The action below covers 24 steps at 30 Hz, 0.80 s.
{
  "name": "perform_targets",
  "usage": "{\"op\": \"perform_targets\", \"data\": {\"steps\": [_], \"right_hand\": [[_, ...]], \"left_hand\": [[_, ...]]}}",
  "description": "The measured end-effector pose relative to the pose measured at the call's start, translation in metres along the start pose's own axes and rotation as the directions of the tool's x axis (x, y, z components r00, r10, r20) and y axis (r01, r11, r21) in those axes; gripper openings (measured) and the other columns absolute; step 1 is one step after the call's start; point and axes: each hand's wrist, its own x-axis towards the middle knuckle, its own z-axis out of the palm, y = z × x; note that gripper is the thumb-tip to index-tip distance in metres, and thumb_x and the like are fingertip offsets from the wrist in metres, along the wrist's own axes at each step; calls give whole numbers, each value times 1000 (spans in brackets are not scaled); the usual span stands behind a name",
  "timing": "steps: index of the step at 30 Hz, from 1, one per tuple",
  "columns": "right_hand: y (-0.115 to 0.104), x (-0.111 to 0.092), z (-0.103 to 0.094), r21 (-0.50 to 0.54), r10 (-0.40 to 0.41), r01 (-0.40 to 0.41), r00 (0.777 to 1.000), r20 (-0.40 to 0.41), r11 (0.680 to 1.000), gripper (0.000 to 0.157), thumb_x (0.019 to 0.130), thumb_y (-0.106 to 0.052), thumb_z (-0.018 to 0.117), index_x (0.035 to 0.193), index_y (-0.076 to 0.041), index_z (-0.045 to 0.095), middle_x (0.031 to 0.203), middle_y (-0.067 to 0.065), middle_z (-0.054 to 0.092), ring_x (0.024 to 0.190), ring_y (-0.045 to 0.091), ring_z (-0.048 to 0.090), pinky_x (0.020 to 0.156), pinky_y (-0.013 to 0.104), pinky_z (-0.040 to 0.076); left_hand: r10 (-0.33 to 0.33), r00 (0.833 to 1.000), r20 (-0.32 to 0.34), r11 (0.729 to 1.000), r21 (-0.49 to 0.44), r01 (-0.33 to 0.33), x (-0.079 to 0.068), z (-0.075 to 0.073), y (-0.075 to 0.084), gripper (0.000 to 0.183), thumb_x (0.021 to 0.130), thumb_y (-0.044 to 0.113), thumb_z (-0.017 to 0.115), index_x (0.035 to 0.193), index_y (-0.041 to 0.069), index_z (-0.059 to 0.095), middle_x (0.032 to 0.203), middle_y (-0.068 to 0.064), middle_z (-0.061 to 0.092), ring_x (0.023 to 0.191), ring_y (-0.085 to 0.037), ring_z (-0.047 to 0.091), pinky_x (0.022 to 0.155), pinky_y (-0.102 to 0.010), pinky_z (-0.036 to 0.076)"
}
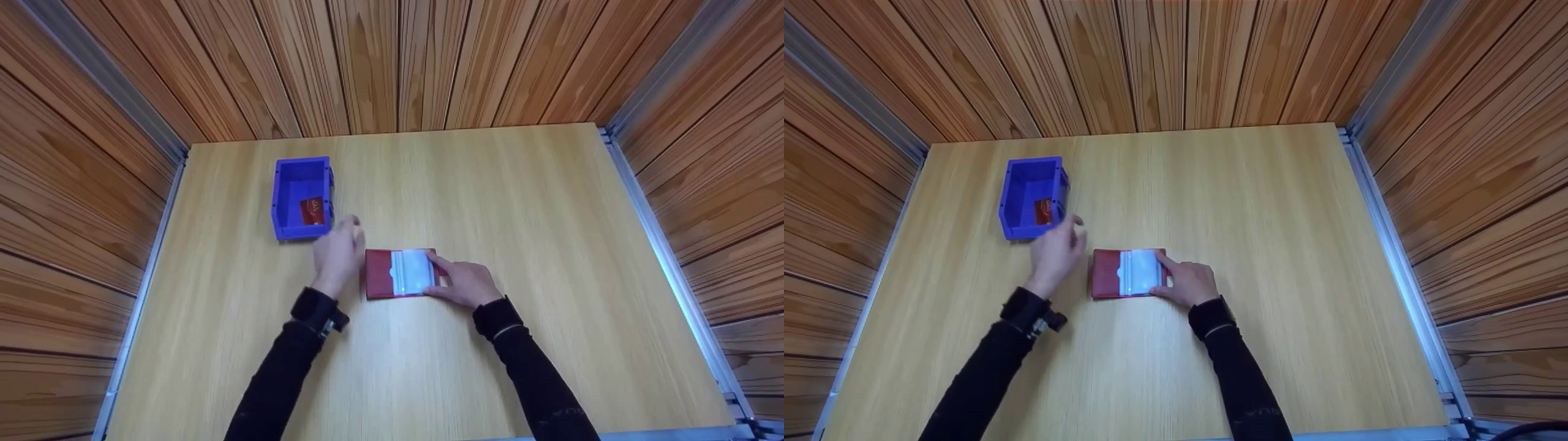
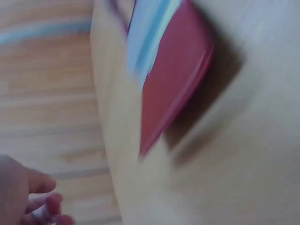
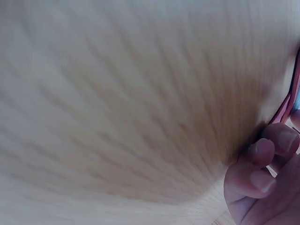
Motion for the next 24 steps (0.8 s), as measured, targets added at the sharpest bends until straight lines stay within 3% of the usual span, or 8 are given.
{"op": "perform_targets", "data": {"steps": [3,6,9,12,17,24], "right_hand": [[1,0,0,3,-7,7,1000,-2,1000,87,87,-64,73,160,-30,39,68,-4,39,66,16,37,67,33,36],[0,0,0,4,-13,13,1000,-6,1000,87,88,-64,72,160,-29,39,68,-4,42,66,16,40,69,34,40],[0,-1,-1,-2,-16,16,1000,-10,1000,87,88,-63,72,160,-28,39,67,-4,41,65,16,39,68,34,40],[0,-1,-2,-15,-20,20,1000,-8,1000,86,89,-63,71,160,-27,39,67,-4,37,64,16,38,65,33,37],[2,0,0,-19,-18,18,1000,-2,1000,87,89,-64,71,161,-27,38,68,-4,37,65,17,40,67,33,37],[3,-1,3,-22,-37,36,999,-39,999,88,88,-64,71,160,-26,39,66,-5,36,63,15,37,65,33,38]], "left_hand": [[76,989,123,997,21,-79,-19,16,12,27,100,22,65,124,8,64,88,-9,71,67,-27,66,59,-42,52],[127,966,225,987,65,-145,-34,29,16,38,101,27,65,134,7,62,113,-14,74,94,-31,72,75,-46,58],[120,940,320,984,88,-156,-44,37,16,49,103,31,64,144,7,57,135,-17,67,120,-34,67,94,-49,56],[107,920,377,983,99,-155,-51,42,13,51,103,34,63,147,8,55,143,-17,63,129,-35,61,100,-51,53],[118,915,385,979,109,-172,-56,47,9,50,104,35,62,147,10,56,143,-15,62,127,-34,61,98,-50,53],[123,930,347,983,86,-162,-61,50,7,48,103,33,63,146,10,58,133,-13,63,116,-31,64,93,-47,54]]}}
